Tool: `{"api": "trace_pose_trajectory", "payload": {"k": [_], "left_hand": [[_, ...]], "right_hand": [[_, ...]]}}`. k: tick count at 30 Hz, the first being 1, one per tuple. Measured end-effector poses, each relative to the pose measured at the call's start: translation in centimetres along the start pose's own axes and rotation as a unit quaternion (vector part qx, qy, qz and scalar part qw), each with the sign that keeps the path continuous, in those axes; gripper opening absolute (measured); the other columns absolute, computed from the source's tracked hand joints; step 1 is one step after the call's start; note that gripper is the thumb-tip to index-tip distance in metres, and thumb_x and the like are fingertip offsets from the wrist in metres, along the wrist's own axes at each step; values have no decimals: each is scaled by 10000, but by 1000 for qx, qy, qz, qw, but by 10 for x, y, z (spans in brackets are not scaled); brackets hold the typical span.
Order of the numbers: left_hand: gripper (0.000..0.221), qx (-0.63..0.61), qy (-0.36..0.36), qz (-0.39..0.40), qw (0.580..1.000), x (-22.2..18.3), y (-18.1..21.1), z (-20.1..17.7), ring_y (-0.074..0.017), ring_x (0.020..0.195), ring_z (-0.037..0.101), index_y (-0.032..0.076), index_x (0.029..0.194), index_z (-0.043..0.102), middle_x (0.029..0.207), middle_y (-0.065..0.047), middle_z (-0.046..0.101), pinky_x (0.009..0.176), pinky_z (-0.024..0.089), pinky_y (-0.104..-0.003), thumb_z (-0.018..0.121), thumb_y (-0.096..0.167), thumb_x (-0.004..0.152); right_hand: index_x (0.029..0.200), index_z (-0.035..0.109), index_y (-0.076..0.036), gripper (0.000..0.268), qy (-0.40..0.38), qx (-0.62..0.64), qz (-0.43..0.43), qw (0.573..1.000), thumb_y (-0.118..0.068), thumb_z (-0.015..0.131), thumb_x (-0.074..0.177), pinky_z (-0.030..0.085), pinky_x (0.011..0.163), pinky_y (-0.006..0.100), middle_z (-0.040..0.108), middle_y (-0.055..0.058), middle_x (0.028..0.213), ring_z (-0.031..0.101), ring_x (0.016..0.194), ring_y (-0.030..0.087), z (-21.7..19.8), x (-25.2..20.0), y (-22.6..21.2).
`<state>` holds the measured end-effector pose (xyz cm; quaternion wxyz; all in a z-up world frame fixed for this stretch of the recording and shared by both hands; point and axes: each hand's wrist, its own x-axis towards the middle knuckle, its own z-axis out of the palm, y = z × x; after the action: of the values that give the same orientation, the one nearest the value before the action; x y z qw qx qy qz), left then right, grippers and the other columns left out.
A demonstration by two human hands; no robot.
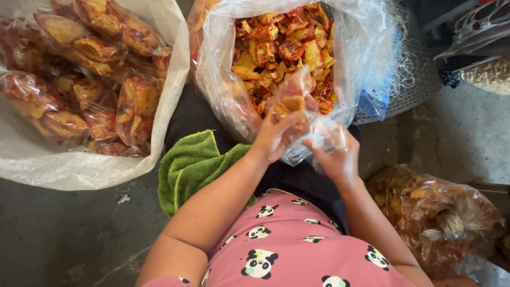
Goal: The person picks up snack pieces from a large bag and places them into smaller individual plastic bags, then ties the smaller bags closed by hand.
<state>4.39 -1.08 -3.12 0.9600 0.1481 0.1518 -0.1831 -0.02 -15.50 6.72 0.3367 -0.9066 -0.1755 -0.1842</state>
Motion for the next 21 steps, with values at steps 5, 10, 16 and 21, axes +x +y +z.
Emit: {"api": "trace_pose_trajectory", "payload": {"k": [5, 10, 16, 21], "left_hand": [[541, 23, -25, 93, 995, -25, 34, 27, -234, 887, 757, 142, 1268, 599, 1156, -78, 717, 689, 688, -386, 847, -27, 818], [705, 134, -89, 85, 983, -15, 18, 15, -233, 1138, 668, 61, 1342, 489, 1287, -157, 659, 939, 593, -357, 876, 81, 753], [409, 230, -155, 32, 960, -23, 13, 12, -172, 765, 727, 83, 1131, 658, 943, -74, 705, 617, 656, -290, 899, 52, 802], [397, 266, -137, 15, 954, -33, 21, 4, -161, 817, 714, 102, 1182, 643, 964, -66, 684, 621, 640, -265, 873, 153, 862]], "right_hand": [[903, 789, -103, 62, -151, 126, 66, 978, -118, 821, 852, 520, 898, 500, 695, 189, 1160, 698, 1007, 362, -63, -1, 1], [1165, 653, 39, 422, -31, 272, 209, 939, -360, 621, 1034, 492, 727, 262, 678, 186, 1180, 618, 838, 195, -115, 17, 18], [1404, 553, 74, 392, -156, 552, 287, 767, -59, 509, 1038, 612, 897, 467, 653, 177, 1272, 656, 1127, 245, -41, 34, 34], [1337, 590, -2, 379, -169, 596, 339, 708, 17, 616, 959, 628, 849, 409, 687, 116, 1149, 714, 1000, 211, -21, 33, 31]]}}
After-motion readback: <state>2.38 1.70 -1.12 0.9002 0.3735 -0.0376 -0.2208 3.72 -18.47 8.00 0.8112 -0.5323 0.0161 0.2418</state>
